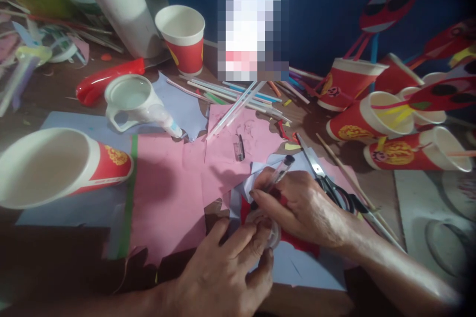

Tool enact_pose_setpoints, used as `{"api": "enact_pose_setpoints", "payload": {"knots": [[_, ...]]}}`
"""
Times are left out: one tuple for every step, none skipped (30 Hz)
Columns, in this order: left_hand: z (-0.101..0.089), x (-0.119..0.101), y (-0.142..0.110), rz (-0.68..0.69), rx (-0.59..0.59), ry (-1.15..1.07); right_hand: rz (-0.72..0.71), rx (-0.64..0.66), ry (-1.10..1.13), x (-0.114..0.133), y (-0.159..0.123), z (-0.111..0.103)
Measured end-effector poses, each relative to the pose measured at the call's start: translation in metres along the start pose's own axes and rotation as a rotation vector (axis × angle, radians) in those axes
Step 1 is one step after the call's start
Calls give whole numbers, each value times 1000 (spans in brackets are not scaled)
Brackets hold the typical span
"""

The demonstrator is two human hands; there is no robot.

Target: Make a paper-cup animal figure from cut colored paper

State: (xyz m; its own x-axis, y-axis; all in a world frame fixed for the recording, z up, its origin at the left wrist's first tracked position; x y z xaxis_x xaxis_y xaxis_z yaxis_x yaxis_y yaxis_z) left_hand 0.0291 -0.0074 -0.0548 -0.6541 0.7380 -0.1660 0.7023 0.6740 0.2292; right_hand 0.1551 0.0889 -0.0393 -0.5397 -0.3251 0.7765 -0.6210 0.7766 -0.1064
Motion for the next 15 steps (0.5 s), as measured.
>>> {"api": "enact_pose_setpoints", "payload": {"knots": [[0, 0, 0, 2, 0, 2, 15, -2, 1, 0, 0, -1], [0, 0, 1, 5, -6, 3, 28, -5, 0, -1, -1, -2], [0, 0, 1, 3, -7, 3, 36, -10, -1, -1, -2, -3], [0, 0, 1, 0, -8, 2, 38, -18, -5, -2, -3, -4], [0, 0, 1, -1, -4, 0, 32, -31, -10, -3, -5, -5], [0, 0, 1, -1, 1, -3, 23, -48, -14, -4, -6, -7], [-1, 0, 1, -2, 2, -5, 12, -66, -17, -5, -8, -8], [-1, 0, 1, -1, 9, -5, 4, -85, -19, -7, -11, -9], [-1, 0, 1, 2, 18, -6, -2, -101, -19, -8, -13, -10], [-2, 0, 1, 5, 28, -5, -5, -116, -16, -9, -16, -11], [-2, 0, 1, 7, 39, -2, -7, -130, -11, -10, -18, -12], [-3, 0, 1, 6, 49, 3, -8, -148, -12, -11, -21, -13], [-3, 0, 1, 8, 59, 7, -9, -170, -18, -11, -24, -14], [-3, 0, 1, 9, 66, 8, -13, -192, -26, -12, -27, -15], [-3, 0, 0, 9, 71, 5, -18, -209, -33, -12, -30, -15]]}}
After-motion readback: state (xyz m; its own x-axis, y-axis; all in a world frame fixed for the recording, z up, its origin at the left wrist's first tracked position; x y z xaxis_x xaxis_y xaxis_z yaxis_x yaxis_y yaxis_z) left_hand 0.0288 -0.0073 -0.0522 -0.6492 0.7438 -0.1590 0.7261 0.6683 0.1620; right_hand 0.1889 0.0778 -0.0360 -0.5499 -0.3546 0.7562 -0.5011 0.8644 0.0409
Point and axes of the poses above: each hand's wrist, its own y-axis towards the middle knuckle, its own z-axis out of the palm, x = y × z, the point moved 3 cm from there along y, towards the middle knuckle, and after that the axes turned 8 degrees about y, right-handed, at the moved point
